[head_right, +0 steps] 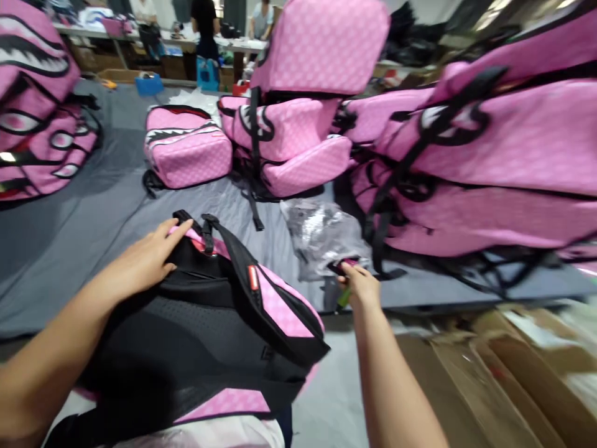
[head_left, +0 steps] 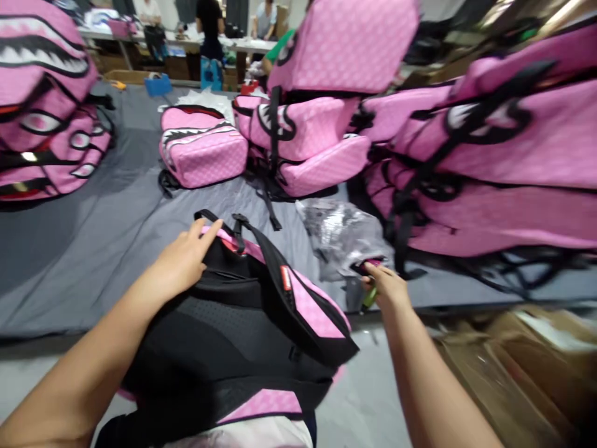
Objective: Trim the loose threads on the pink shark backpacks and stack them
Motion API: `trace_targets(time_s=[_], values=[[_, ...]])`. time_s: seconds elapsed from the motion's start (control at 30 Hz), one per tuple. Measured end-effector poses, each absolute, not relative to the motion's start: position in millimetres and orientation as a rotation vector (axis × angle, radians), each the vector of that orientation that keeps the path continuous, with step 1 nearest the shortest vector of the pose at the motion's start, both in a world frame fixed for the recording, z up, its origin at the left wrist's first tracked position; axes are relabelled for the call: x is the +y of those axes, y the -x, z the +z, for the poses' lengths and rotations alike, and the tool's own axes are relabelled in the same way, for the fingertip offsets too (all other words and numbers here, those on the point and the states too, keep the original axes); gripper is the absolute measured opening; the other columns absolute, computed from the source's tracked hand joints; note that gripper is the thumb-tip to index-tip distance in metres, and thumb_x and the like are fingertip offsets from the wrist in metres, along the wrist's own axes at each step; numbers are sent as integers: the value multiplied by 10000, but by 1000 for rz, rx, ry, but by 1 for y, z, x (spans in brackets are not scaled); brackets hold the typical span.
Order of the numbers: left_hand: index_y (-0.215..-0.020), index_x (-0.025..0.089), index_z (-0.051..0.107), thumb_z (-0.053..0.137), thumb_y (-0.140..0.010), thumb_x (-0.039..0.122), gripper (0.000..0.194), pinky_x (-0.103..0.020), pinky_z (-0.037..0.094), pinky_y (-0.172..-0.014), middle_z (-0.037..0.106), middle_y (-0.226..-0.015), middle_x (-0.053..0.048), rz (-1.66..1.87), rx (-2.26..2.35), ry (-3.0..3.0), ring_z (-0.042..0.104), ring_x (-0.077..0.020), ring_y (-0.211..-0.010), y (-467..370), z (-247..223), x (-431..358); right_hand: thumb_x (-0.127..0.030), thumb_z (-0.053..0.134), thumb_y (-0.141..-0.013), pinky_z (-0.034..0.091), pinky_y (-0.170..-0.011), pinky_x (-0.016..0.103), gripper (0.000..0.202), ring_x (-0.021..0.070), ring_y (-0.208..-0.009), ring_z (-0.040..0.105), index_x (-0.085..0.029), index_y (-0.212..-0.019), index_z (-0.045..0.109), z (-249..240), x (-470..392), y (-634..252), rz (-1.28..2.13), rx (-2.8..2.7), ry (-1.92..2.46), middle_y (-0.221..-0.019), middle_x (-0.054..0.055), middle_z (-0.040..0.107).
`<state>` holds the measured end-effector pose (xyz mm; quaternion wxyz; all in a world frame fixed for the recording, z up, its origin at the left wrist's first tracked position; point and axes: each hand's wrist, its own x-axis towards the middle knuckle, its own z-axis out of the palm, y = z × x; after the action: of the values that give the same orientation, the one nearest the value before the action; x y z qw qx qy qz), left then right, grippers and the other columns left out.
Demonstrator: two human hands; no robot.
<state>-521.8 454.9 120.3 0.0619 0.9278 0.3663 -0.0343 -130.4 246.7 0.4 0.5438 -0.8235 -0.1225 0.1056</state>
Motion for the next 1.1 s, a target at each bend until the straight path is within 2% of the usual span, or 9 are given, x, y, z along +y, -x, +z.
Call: trace_targets(time_s=[0.23,0.37,0.43,0.53,0.73,0.9,0.97,1.03,1.1], values=[[-1572,244,189,575,-849,156,825,-481,505,-1018,269,-1602,-145,-55,1097,-2787,466,-360,-1361,522,118,458,-396,788,-537,313,-342,226,311,117,-343,439,-155,-667,642,45,209,168,286,-256,2036,-355,-35,472],[-1554,260,262,531,-926,260,683,-499,434,-1099,255,-1615,-132,134,1099,-2638,422,-334,-1407,531,122,451,-459,754,-677,378,-400,225,314,109,-435,499,-186,-828,723,100,218,232,352,-680,1938,-594,26,679],[-1472,272,437,513,-955,344,528,-489,358,-1163,231,-1628,-116,230,987,-2566,326,-308,-1471,541,123,447,-448,736,-711,437,-450,244,263,143,-512,579,-200,-797,734,120,235,267,349,-938,1851,-646,34,696],[-1145,247,705,548,-941,416,308,-459,267,-1218,199,-1646,-74,305,811,-2527,196,-273,-1524,561,121,437,-424,681,-785,482,-497,265,244,162,-532,615,-196,-850,737,131,271,315,396,-1158,1738,-632,20,685],[-1052,214,701,632,-899,314,196,-510,285,-1211,258,-1620,-104,646,848,-2679,220,-284,-1513,587,99,410,-176,542,-877,469,-649,251,192,167,-736,685,-223,-877,728,130,326,371,230,-1692,1808,-845,26,742],[-1022,221,679,616,-911,288,144,-465,341,-1195,376,-1549,-116,855,740,-2706,252,-259,-1505,597,90,399,-130,591,-860,419,-620,236,203,160,-713,681,-264,-839,741,136,338,388,330,-2015,1940,-787,-10,746],[-1134,210,616,658,-885,296,267,-451,378,-1173,280,-1599,-141,877,825,-2621,279,-269,-1497,598,88,398,-115,618,-839,413,-611,238,205,175,-740,697,-272,-819,748,136,343,392,345,-2141,1963,-770,-5,748],[-1351,182,457,724,-834,323,599,-473,433,-1122,176,-1622,-217,838,1086,-2495,340,-315,-1466,598,85,400,-113,635,-827,414,-614,246,200,197,-783,709,-274,-821,755,133,351,394,310,-2221,2028,-788,12,754],[-1471,153,296,762,-800,345,840,-505,481,-1054,296,-1565,-269,708,1339,-2379,444,-359,-1394,596,82,402,-126,630,-836,422,-628,255,198,213,-821,715,-274,-849,761,129,363,396,292,-2284,2089,-826,29,763]])
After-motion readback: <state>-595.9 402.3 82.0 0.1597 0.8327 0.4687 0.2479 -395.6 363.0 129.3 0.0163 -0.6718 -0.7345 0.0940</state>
